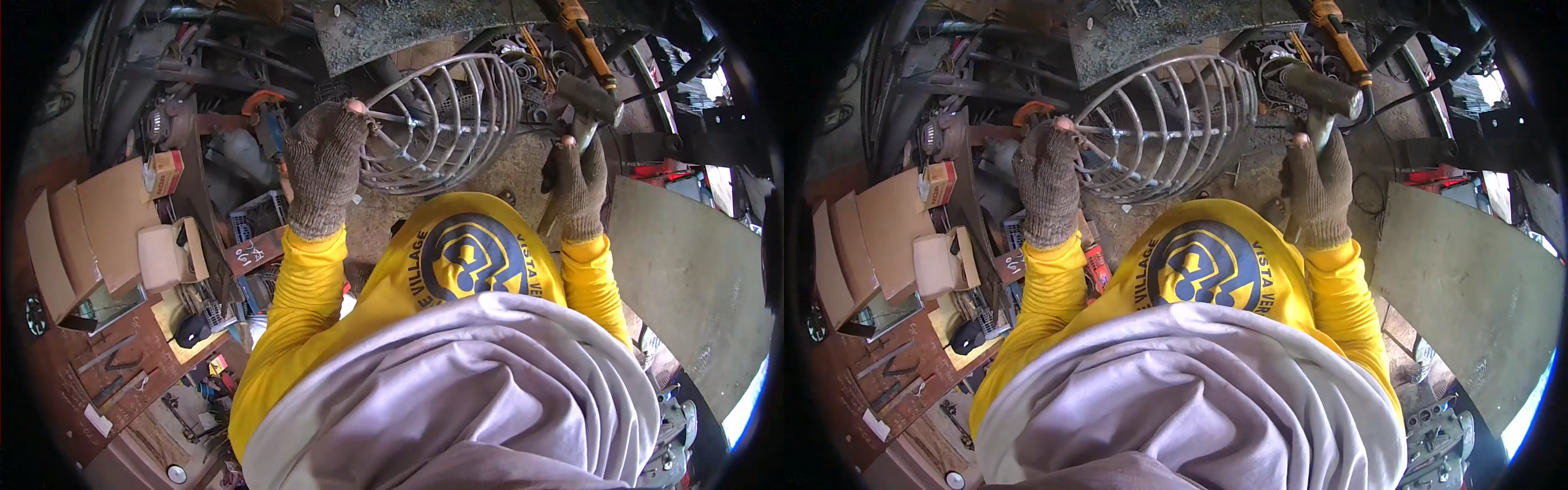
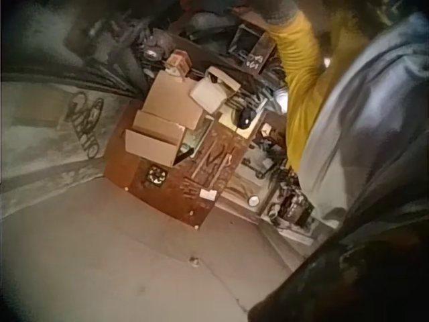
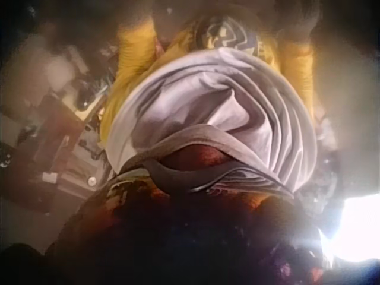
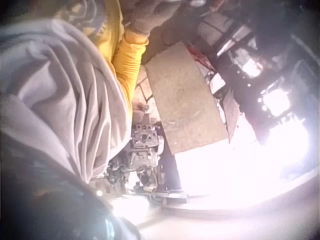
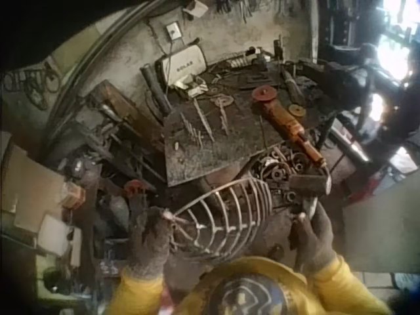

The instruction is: The person hammers a circular metal frame on a workbench and then welds the metal rods together using a welding tool.

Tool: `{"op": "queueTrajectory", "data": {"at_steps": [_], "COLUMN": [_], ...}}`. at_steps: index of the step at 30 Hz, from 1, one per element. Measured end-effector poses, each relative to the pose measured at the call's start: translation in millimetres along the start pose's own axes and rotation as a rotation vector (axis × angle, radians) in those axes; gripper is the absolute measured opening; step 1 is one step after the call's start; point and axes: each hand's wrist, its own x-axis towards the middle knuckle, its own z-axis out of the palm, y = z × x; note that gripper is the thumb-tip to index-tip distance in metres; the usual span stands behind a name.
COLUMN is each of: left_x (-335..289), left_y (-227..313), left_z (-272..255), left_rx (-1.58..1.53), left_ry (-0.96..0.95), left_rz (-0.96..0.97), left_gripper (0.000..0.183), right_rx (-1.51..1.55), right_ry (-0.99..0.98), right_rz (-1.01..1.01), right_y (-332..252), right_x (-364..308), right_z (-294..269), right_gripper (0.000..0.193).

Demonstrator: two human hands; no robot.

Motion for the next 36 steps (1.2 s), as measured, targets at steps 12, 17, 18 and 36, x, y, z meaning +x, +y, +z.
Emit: {"op": "queueTrajectory", "data": {"at_steps": [12,17,18,36], "left_x": [-8.9,-14.6,-13.5,-10.0], "left_y": [11.6,5.9,3.1,3.6], "left_z": [9.1,20.3,21.9,18.2], "left_rx": [-0.019,-0.274,-0.279,-0.123], "left_ry": [-0.014,0.076,0.071,-0.071], "left_rz": [0.097,0.016,0.017,-0.101], "left_gripper": [0.029,0.033,0.033,0.04], "right_rx": [-0.085,-0.039,-0.031,-0.24], "right_ry": [-0.021,-0.08,-0.108,-0.429], "right_rz": [0.079,-0.022,-0.082,-0.195], "right_y": [9.2,-0.9,-4.5,-35.6], "right_x": [-13.5,-22.1,-23.6,-22.8], "right_z": [-14.7,-10.9,-10.1,27.2], "right_gripper": [0.018,0.026,0.03,0.039]}}
